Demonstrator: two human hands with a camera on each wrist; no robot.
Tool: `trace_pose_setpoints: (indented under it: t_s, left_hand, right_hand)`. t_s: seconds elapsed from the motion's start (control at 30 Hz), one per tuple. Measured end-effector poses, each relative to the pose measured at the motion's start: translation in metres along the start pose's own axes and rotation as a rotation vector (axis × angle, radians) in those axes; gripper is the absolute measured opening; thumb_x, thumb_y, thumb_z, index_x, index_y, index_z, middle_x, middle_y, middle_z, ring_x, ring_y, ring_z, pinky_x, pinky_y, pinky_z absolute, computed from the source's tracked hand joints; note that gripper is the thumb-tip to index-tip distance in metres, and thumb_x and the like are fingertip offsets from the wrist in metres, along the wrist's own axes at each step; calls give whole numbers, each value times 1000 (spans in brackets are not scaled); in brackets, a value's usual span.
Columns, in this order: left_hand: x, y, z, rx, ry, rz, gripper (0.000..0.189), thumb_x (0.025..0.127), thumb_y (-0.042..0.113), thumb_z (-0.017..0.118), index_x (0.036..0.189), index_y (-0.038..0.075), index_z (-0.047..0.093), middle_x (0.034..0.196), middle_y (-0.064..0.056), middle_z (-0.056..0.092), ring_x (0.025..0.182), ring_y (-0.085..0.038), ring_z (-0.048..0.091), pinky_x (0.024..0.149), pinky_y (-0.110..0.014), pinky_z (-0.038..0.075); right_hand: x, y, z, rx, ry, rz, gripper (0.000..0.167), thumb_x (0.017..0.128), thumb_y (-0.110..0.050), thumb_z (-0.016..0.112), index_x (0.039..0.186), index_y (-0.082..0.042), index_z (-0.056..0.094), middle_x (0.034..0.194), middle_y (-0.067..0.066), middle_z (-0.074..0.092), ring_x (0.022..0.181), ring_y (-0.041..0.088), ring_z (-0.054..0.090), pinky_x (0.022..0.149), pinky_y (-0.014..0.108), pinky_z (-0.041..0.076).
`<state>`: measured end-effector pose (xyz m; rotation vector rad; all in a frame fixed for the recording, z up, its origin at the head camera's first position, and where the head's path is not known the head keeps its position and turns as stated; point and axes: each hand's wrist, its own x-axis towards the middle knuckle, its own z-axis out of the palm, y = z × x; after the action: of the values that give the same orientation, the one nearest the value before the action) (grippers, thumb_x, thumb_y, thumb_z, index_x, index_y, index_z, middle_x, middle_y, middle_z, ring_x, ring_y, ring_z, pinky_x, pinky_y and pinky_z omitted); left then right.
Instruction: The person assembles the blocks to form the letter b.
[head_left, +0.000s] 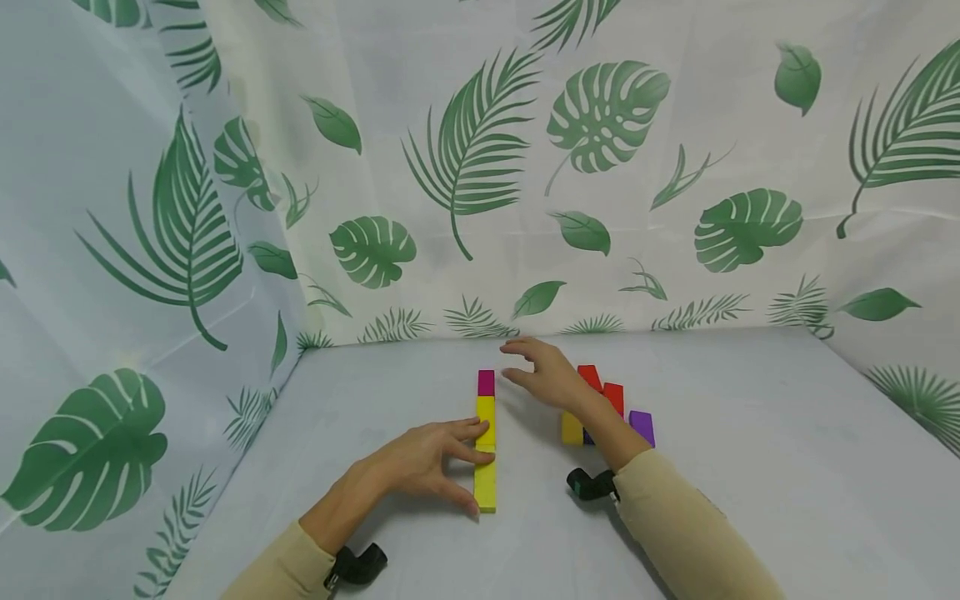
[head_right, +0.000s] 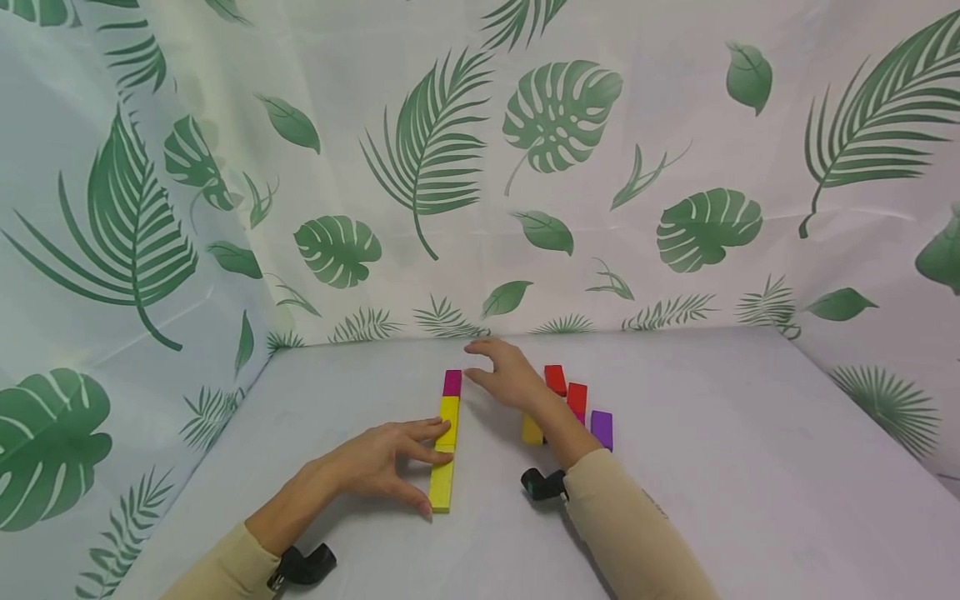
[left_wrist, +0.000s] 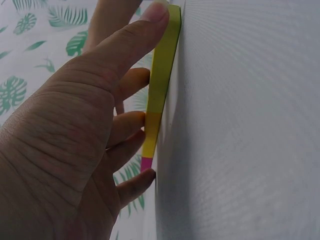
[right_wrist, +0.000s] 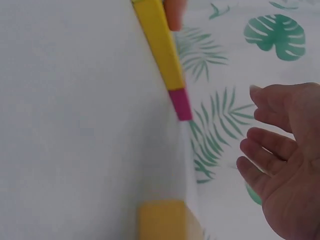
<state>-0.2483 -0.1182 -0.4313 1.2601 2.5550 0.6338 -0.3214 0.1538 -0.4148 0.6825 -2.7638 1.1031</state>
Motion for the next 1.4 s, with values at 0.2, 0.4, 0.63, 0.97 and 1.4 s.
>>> trace_pose_setpoints:
  t_s: [0.2, 0.4, 0.63, 0.97, 1.4]
  left_hand:
    - [0, -2, 2, 0, -4, -7, 75, 73, 69, 83, 139, 36, 67, 164, 7, 43, 157, -12, 32, 125, -50, 34]
    - [0, -1, 2, -2, -8, -17, 76, 73, 69, 84, 139, 36, 66, 165, 8, 41, 157, -11, 31, 126, -49, 33]
    - [0, -1, 1, 0, -1, -11, 75, 73, 67, 85, 139, 36, 67, 165, 8, 42, 157, -11, 31, 126, -49, 33]
    - [0, -2, 2, -4, -3, -9, 74, 73, 67, 84, 139, 37, 66, 165, 8, 41, 157, -11, 30, 126, -49, 33]
    - [0, -2, 2, 15, -2, -7, 75, 74, 68, 84, 139, 37, 66, 165, 8, 41, 157, -11, 30, 126, -49, 34]
  right_hand:
    - [-8, 9, -21, 16, 19, 29, 49, 101, -29, 69, 146, -12, 60, 152, 11, 57, 138, 38, 54, 112, 59, 48]
    - [-9, 16, -33, 25, 18, 91, 49, 101, -33, 69, 146, -16, 60, 151, 9, 58, 138, 41, 53, 112, 59, 47]
    - [-11, 22, -44, 26, 0, 143, 50, 101, -36, 69, 147, -18, 59, 151, 12, 57, 139, 44, 51, 111, 61, 48]
    - [-15, 31, -60, 83, -135, 97, 53, 96, -31, 76, 144, -11, 62, 147, 15, 62, 135, 38, 57, 114, 57, 47]
    - [-30, 36, -75, 19, -455, 102, 70, 85, -30, 86, 147, -11, 59, 139, 10, 66, 127, 33, 57, 100, 47, 56]
